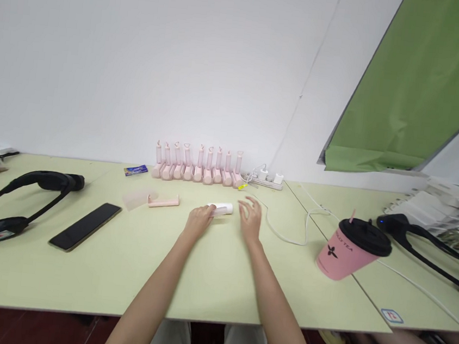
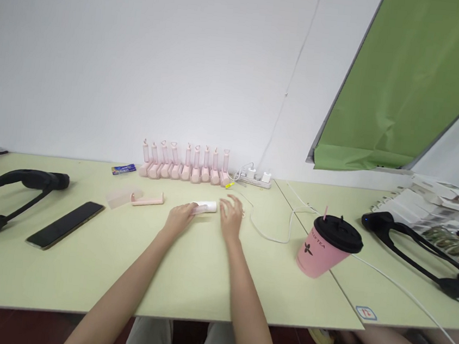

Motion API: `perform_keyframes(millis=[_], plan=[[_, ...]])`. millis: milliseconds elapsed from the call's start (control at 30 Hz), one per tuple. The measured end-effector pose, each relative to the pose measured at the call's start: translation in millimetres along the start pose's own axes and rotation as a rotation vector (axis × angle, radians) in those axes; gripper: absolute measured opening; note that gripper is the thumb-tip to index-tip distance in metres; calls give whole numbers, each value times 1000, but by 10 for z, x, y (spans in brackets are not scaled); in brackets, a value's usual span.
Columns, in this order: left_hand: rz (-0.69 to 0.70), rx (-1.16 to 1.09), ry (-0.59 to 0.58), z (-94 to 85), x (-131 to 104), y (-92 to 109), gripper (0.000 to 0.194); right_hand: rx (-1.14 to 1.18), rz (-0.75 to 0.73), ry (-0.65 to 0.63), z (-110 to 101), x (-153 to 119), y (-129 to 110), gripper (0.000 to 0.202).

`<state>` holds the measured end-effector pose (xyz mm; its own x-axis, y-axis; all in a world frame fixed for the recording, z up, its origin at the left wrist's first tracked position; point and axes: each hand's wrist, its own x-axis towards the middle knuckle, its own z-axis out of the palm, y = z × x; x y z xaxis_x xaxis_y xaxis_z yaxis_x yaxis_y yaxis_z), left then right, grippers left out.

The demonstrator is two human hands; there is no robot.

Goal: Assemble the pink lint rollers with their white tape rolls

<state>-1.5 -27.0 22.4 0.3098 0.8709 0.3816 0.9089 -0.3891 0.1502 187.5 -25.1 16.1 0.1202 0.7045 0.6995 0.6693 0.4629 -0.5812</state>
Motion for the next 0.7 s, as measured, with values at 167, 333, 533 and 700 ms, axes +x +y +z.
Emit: perform_keyframes(millis=[167, 333, 533, 700], plan=[[-75, -46, 43, 5, -44, -81, 26, -436, 275, -167, 4, -16, 419, 29], [-93, 8, 18, 77, -36, -111, 20, -248, 95, -272, 35, -53, 399, 40], [-40, 20, -29, 92, -29, -82, 19, 136, -72, -254, 70, 15, 29, 56], [30, 44, -64, 71, -30, -59, 17, 254, -131, -420, 135, -1, -59, 48]])
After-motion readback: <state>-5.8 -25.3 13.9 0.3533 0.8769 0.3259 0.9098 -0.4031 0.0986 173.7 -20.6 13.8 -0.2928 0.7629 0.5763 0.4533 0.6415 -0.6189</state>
